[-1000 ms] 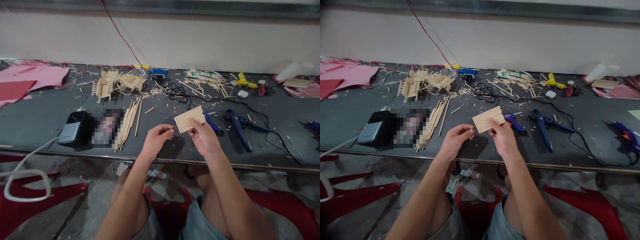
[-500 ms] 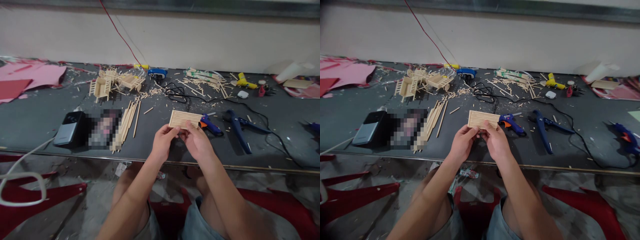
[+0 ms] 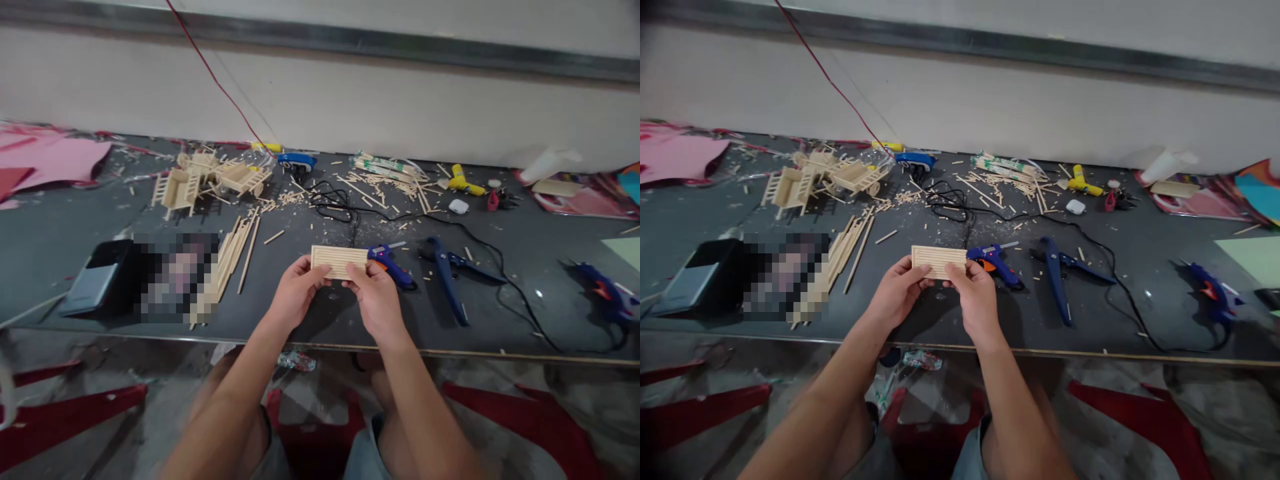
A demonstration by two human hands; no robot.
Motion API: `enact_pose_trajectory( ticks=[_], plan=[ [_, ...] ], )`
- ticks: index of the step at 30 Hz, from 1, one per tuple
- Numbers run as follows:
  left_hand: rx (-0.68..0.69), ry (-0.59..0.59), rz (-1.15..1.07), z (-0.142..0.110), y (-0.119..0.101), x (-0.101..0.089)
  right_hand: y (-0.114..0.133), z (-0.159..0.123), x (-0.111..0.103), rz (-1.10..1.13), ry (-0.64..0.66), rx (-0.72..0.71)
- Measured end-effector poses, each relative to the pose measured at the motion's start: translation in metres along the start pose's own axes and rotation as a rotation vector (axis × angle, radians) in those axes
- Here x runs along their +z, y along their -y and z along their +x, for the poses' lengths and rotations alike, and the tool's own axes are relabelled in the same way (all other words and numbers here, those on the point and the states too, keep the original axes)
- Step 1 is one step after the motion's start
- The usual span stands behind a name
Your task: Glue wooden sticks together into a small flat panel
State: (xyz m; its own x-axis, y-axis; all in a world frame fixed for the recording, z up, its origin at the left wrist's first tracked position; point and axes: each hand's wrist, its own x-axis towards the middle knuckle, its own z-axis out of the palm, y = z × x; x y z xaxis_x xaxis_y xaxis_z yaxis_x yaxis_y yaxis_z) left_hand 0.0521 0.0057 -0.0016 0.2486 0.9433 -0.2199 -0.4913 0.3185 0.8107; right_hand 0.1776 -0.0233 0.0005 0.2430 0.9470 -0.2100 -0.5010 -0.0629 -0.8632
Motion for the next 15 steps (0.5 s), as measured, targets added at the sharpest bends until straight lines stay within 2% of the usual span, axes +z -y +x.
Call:
enact_pose_trajectory(
  ticks=[10, 15],
  plan=[
    [-0.104, 0.086, 0.14, 0.003, -0.016, -0.003, 0.003, 0.0, -0.005, -0.07, 0.061, 0.025],
    [-0.1, -0.005, 0.166, 0.0, -0.035, -0.015, 0.02, 0.002, -0.014, -0.082, 0.088, -0.038]
  ],
)
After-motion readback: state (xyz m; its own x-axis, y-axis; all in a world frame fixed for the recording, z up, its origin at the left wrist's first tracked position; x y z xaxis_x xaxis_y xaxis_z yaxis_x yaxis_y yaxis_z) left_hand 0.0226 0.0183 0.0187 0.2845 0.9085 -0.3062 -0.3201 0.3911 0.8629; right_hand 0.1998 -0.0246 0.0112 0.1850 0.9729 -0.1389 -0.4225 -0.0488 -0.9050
